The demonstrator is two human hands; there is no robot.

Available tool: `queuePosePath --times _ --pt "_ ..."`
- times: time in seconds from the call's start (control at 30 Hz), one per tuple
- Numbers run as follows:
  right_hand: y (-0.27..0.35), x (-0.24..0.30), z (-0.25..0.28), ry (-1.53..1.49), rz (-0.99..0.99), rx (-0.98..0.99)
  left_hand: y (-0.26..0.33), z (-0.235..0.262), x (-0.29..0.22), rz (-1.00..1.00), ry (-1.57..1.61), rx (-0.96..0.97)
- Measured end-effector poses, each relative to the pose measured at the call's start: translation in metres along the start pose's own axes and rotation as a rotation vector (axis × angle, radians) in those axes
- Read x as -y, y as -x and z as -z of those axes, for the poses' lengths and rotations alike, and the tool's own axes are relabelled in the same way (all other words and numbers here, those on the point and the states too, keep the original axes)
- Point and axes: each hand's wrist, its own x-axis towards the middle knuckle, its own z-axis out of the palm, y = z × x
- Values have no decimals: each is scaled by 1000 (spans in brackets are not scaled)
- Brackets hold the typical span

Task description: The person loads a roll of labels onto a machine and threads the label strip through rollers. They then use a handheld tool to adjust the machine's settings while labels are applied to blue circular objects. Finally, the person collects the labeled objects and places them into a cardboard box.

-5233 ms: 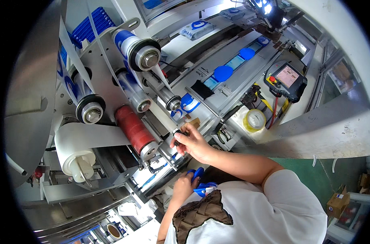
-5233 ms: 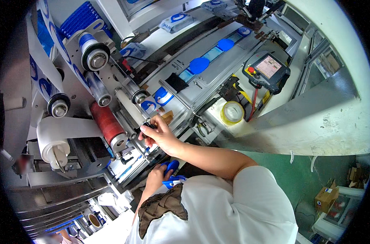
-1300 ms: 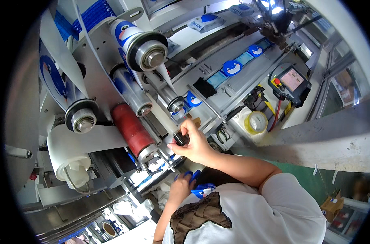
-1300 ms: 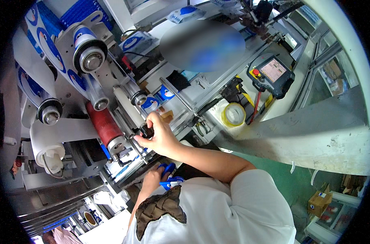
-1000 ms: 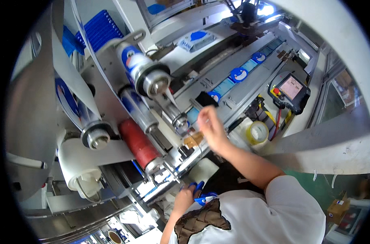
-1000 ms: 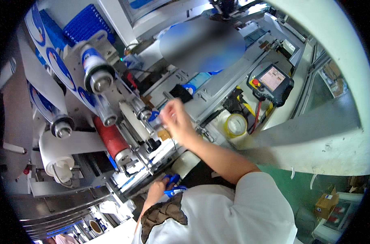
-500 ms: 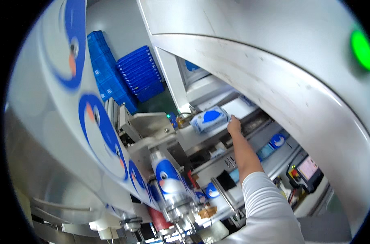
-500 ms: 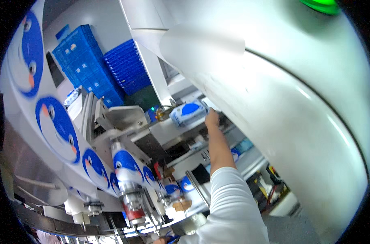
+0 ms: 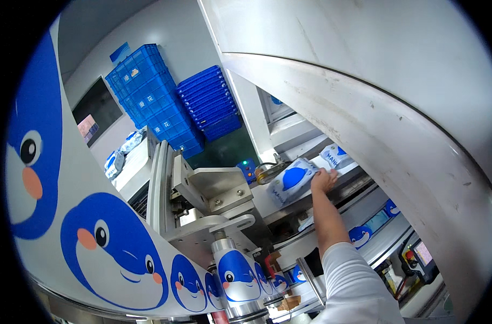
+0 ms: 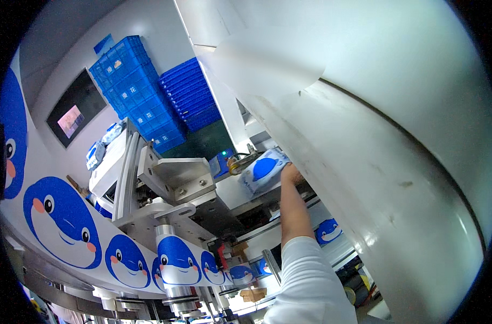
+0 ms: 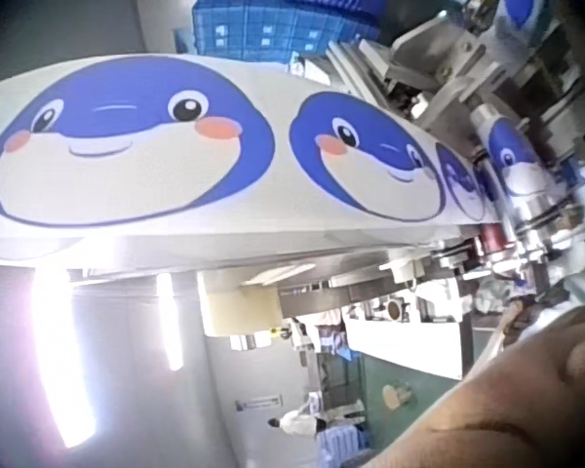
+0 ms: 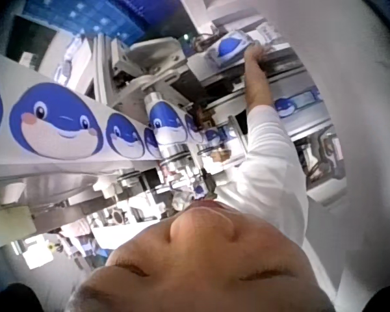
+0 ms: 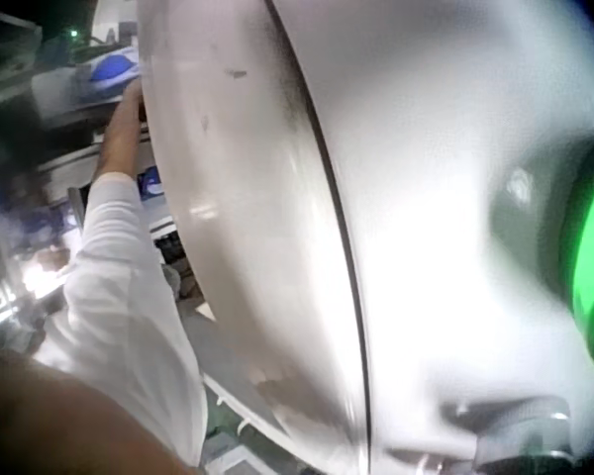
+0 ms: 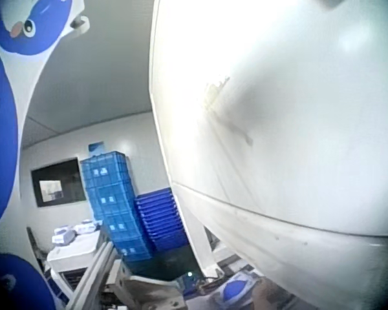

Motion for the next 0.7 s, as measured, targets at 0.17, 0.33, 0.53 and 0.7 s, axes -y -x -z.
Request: queuePosePath --times 0.17,0.33,0.53,0.7 --pt "2 13 13 -63 -256 264 9 -4 3 28 37 -41" --pt "24 31 24 -81 -177 451 21 -7 7 47 67 -83" --pt "32 32 34 -263 127 269 40 -13 17 -9 76 -146" --pt "-2 68 142 -453 414 68 105 -46 49 -101 113 -307"
